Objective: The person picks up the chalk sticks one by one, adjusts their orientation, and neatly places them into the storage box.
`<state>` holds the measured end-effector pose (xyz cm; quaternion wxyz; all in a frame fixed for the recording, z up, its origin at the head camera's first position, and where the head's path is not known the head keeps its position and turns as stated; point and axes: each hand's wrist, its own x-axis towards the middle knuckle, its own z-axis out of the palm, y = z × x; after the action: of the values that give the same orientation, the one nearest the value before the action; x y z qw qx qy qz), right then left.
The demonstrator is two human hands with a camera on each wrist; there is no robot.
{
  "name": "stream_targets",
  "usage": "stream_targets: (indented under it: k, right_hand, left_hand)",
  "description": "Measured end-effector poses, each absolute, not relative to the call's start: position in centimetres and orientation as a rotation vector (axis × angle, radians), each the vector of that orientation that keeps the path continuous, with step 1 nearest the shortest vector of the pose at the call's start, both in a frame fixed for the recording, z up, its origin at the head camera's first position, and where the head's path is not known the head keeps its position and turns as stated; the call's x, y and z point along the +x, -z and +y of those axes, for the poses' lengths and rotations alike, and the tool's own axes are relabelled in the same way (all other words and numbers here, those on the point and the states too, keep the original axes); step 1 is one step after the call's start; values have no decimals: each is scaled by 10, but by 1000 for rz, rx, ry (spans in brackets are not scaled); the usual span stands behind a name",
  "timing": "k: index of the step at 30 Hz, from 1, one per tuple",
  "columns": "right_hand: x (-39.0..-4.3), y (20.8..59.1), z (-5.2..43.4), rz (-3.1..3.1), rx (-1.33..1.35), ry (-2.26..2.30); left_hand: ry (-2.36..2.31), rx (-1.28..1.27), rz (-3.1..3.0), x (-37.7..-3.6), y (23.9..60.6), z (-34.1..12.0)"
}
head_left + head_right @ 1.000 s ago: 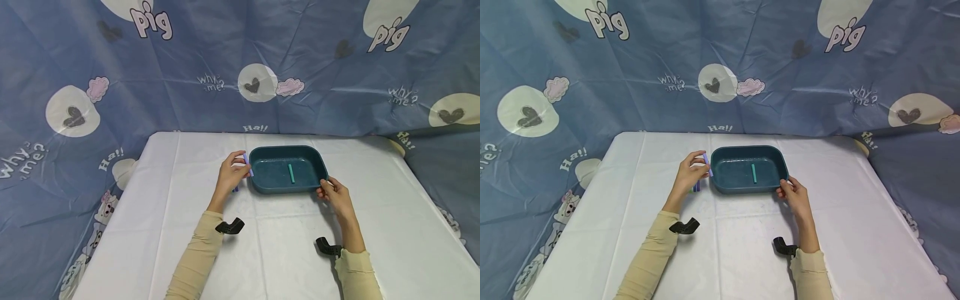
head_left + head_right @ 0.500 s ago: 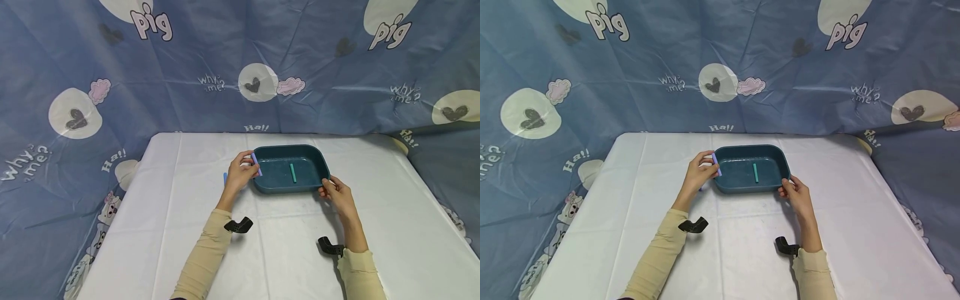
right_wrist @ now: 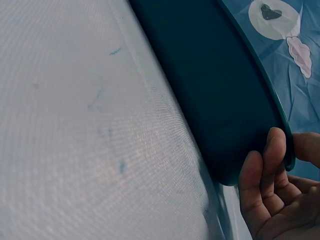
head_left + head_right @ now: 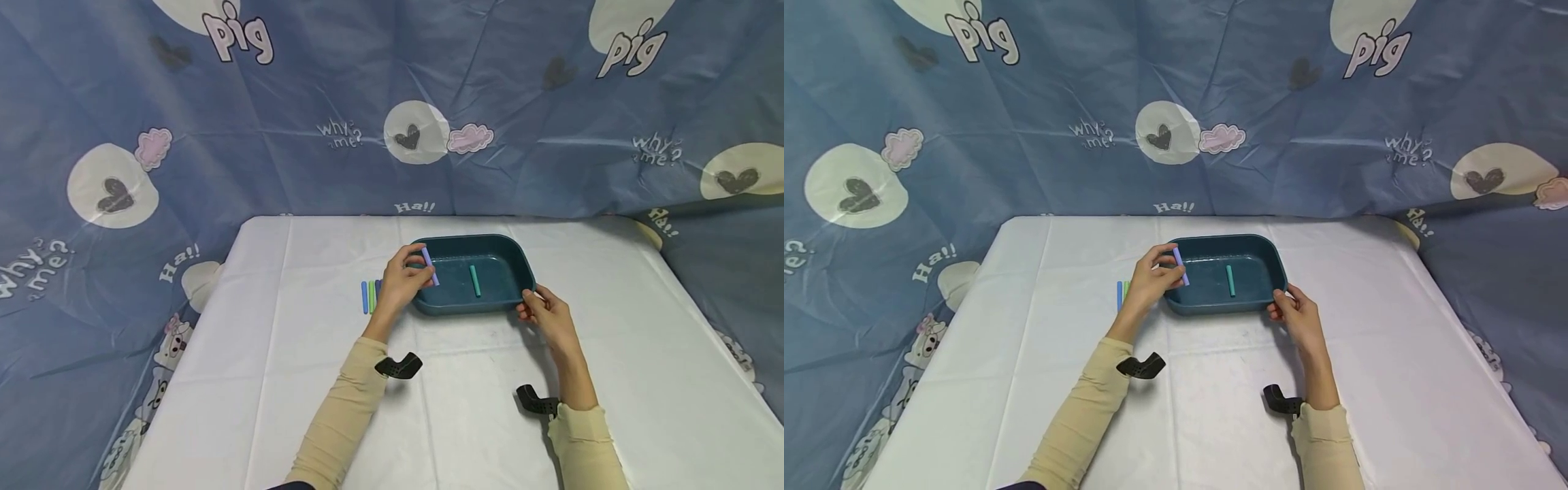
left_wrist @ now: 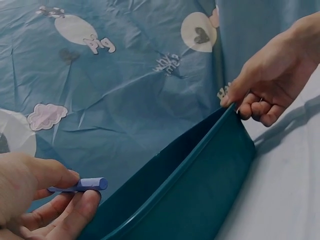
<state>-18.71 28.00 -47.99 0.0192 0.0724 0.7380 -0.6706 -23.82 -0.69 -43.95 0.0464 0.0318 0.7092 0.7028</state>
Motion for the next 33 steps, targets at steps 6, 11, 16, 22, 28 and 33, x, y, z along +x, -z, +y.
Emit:
stream_targets:
  k: [6,11,16,22,28,33]
  right_hand:
    - [-188,479,281,2283,217,2094]
    - [-188,479,281,2284,209,2093]
    - [-187,479,280,2278,225,2083]
    - [-188,481,279,2271,208,2078]
    - [-189,480,280,2269,211,2090]
    - [-189,479,282,2271,214,2081]
  left_hand:
    - [-2117,124,2116,-237,428,1]
    - [-2093,123,2122,-237,429,7]
    - [-2107,129,2157,-241,439,12]
    - [-2102,116,2195,-244,442,19]
    - [-2081,166,2232,-248,442,27]
    - [-2064,185,2232,-251,440,34]
